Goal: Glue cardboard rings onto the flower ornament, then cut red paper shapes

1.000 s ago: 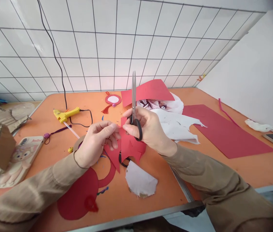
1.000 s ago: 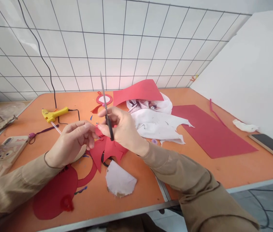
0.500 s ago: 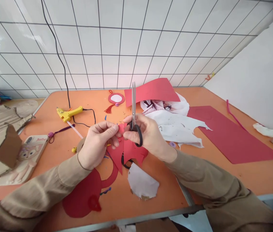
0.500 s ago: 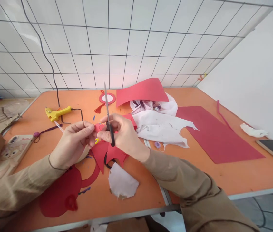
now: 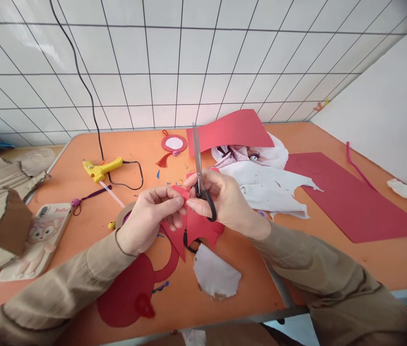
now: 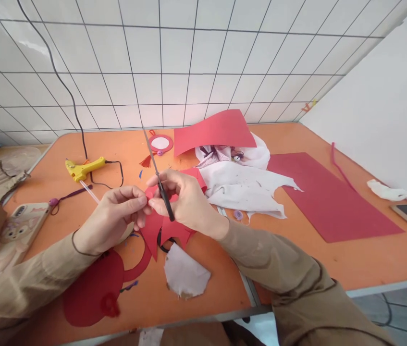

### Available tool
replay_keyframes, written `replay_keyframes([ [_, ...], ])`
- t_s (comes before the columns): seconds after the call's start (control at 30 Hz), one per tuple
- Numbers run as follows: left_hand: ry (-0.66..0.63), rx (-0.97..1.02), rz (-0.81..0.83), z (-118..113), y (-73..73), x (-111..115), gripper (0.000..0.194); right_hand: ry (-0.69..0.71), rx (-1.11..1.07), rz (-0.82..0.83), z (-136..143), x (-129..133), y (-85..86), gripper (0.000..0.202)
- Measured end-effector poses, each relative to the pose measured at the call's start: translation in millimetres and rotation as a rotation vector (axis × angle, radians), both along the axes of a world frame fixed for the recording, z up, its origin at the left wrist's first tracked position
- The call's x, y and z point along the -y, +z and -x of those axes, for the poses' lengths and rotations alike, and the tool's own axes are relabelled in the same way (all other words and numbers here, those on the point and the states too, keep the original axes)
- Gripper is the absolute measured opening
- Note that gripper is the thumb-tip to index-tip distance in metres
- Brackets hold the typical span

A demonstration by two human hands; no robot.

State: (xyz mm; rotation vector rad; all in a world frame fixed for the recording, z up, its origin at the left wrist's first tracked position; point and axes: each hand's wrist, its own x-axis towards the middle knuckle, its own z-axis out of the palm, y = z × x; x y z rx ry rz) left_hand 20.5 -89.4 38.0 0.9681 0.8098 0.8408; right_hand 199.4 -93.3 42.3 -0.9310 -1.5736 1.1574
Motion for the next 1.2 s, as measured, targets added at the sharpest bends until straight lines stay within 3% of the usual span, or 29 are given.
replay_keyframes([
  [0.2,0.072,0.104,0.076,0,-2.1,1,0.017,-0.033,-0.079,0.053,-4,-3,1.5,0.027],
  [0.5,0.208,0.074,0.045,0,7.9,-1,0.026,0.280,0.020,0.051,-9,4,-6.0,0.040],
  [0.63,0.179,0.053,0.035,0,4.8,-2,0.024,0.176,-0.065,0.123,-1,7,-5.0,0.031],
  [0.83,0.085,0.033,0.068,0,-1.2,-2,0.018,-0.027,-0.144,0.107,3,5,-6.8,0.034],
  [1.07,0.007,-0.128,0.008,-2,-1.0,-1,0.025,-0.028,-0.077,0.136,1,1,-4.6,0.027],
  [1.2,-0.017,-0.103,0.005,-2,-3.2,0,0.022,-0.028,-0.072,0.165,1,0,-1.9,0.024],
])
